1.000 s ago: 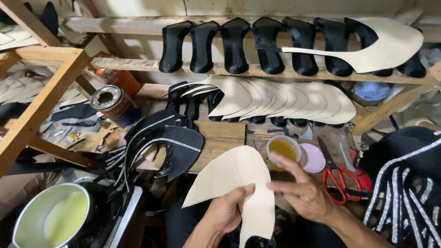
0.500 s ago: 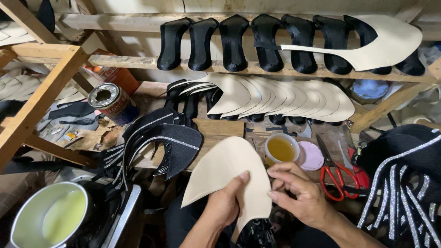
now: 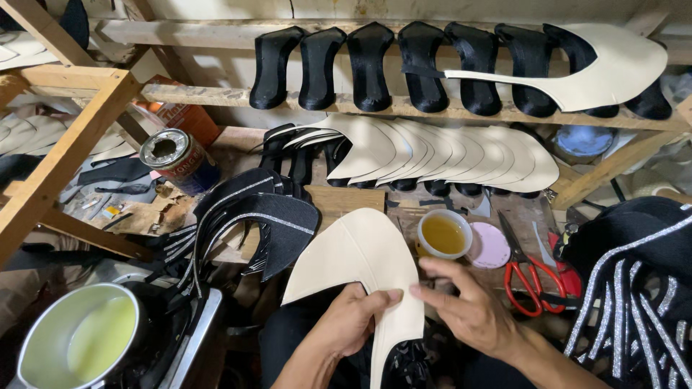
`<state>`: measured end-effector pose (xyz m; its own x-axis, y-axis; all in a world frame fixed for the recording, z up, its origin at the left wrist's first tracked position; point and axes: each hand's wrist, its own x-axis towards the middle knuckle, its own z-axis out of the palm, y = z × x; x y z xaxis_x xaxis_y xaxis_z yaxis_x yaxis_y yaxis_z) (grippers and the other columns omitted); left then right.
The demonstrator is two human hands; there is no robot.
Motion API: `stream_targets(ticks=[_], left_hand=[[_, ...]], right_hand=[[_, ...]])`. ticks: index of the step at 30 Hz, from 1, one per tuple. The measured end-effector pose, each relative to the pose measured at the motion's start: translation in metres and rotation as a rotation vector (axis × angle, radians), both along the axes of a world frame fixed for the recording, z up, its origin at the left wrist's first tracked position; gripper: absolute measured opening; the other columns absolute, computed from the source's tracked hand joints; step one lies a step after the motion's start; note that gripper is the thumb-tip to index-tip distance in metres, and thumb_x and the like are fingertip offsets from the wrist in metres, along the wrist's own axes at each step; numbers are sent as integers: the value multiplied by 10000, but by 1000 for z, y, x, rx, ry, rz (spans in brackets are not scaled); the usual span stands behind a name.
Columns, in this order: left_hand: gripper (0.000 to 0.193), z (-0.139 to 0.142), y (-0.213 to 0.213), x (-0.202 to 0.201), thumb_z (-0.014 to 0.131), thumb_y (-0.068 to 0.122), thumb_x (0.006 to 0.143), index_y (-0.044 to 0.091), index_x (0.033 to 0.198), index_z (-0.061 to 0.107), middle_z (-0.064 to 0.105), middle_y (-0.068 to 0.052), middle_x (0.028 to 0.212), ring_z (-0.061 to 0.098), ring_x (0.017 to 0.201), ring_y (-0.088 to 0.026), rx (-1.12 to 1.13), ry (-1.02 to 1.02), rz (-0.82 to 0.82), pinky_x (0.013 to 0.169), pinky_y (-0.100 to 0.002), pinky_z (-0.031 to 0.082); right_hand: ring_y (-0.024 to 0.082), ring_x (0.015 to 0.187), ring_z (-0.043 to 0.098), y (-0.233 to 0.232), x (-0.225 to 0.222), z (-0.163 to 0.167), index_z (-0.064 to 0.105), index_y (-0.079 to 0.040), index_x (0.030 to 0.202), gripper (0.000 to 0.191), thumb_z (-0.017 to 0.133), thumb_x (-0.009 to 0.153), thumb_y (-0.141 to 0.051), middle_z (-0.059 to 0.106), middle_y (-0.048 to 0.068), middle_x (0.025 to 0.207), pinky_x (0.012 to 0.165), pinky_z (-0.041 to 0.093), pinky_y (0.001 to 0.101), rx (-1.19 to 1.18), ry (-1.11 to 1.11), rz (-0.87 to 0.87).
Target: The person repeatedly picks a beige shoe upper and a black strap, applies adhesive from a small container to the strap, and presses the strap onto the upper. The person places the assembled pieces on a wooden shelf and repeats the process with multiple units.
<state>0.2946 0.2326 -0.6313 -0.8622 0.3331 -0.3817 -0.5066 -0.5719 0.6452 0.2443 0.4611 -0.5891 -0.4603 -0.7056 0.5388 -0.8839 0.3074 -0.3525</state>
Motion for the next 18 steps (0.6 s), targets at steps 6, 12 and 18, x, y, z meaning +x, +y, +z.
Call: stream_targets(ticks=[6, 12, 18], left_hand=[[268, 1, 3, -3, 657, 78, 942, -102, 1138, 692, 745, -150, 1006, 705, 870, -207, 10, 17, 42, 779, -340, 568], [270, 7, 3, -7, 619, 78, 930, -86, 1137, 679, 744, -144, 1006, 721, 862, -209, 57, 32, 140, 773, -341, 592], [288, 8, 5, -11, 621, 77, 935, -108, 1152, 664, 739, -160, 1025, 717, 886, -222, 54, 49, 202, 781, -348, 591]], right_hand=[[310, 1131, 667, 3, -1, 6, 749, -138, 1154, 443, 718, 758, 58, 585, 172, 1302, 910, 582, 383, -51, 36, -133], [274, 1117, 654, -2, 6, 14, 759, -188, 1104, 377, 751, 792, 23, 607, 61, 1240, 918, 543, 379, 3, 234, -54], [292, 1133, 644, -7, 13, 12, 764, -171, 1166, 445, 761, 767, 27, 598, 81, 1246, 913, 566, 400, 57, 275, -39]])
